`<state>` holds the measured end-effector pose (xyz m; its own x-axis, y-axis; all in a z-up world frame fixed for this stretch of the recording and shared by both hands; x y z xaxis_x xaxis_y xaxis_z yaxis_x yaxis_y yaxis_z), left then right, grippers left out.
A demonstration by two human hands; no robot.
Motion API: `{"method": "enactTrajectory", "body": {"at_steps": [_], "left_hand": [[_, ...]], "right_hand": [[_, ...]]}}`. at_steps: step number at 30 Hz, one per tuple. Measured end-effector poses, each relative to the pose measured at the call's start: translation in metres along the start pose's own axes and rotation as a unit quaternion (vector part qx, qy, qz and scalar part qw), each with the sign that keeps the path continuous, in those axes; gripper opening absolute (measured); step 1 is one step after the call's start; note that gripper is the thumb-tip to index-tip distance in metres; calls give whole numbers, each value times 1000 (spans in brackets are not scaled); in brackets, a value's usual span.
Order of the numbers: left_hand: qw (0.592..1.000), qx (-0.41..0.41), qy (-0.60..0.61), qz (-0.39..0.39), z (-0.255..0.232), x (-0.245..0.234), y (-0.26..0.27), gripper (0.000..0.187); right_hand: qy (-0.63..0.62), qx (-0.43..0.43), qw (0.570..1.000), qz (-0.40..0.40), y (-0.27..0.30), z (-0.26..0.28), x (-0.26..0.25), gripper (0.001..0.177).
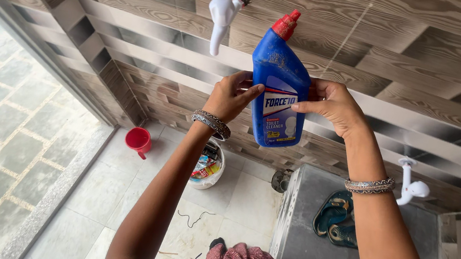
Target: The person sorts through a white bucket filled with various waste items in a bathroom. They pick up and inspect several objects, including a small red packet, a black bottle, a blue toilet cleaner bottle, and a green sachet, before placing them back into the bucket. The person also handles a red plastic strip and a small green packet on the floor.
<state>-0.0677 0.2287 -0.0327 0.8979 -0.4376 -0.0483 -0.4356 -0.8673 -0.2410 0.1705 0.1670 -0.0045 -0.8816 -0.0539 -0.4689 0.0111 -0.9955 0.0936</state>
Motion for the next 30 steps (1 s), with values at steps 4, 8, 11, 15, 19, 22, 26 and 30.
{"method": "enactTrajectory", "body": {"at_steps": [4, 8, 11, 15, 19, 22, 26, 30], "left_hand": [[999, -23, -3, -43, 16, -28, -4, 47], [996, -34, -2, -79, 37, -56, -3, 47], [993, -49, 3, -111, 57, -74, 6, 47], [989, -57, 12, -136, 73, -92, 15, 48], [982, -56, -33, -175, 90, -102, 33, 51], [973, -79, -17, -216, 113, -102, 54, 52], [959, -109, 2, -261, 149, -111, 75, 54], [950, -111, 27, -290, 191, -121, 96, 53]], "right_hand": [[-13, -2, 999, 40, -38, 1, 22, 50], [-5, -2, 997, 82, -77, -2, 49, 51], [-30, -13, 991, 130, -103, -12, 75, 51], [-25, -52, 982, 181, -138, -23, 107, 48], [-26, -69, 974, 213, -154, -34, 138, 52], [-19, -73, 965, 250, -156, -45, 160, 48], [10, -66, 958, 279, -168, -60, 194, 49], [27, -39, 955, 292, -187, -90, 231, 55]]}}
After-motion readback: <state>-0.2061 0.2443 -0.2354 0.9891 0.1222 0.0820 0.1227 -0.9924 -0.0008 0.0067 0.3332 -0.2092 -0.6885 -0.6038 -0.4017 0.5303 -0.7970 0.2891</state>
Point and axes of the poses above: each hand's wrist, its own y-axis away from the middle knuckle, its own x-axis out of the palm, z = x × y, the point moved 5 cm from there along -y, towards the middle knuckle, and after that the axes turned 12 degrees about y, right-handed, at the moved point
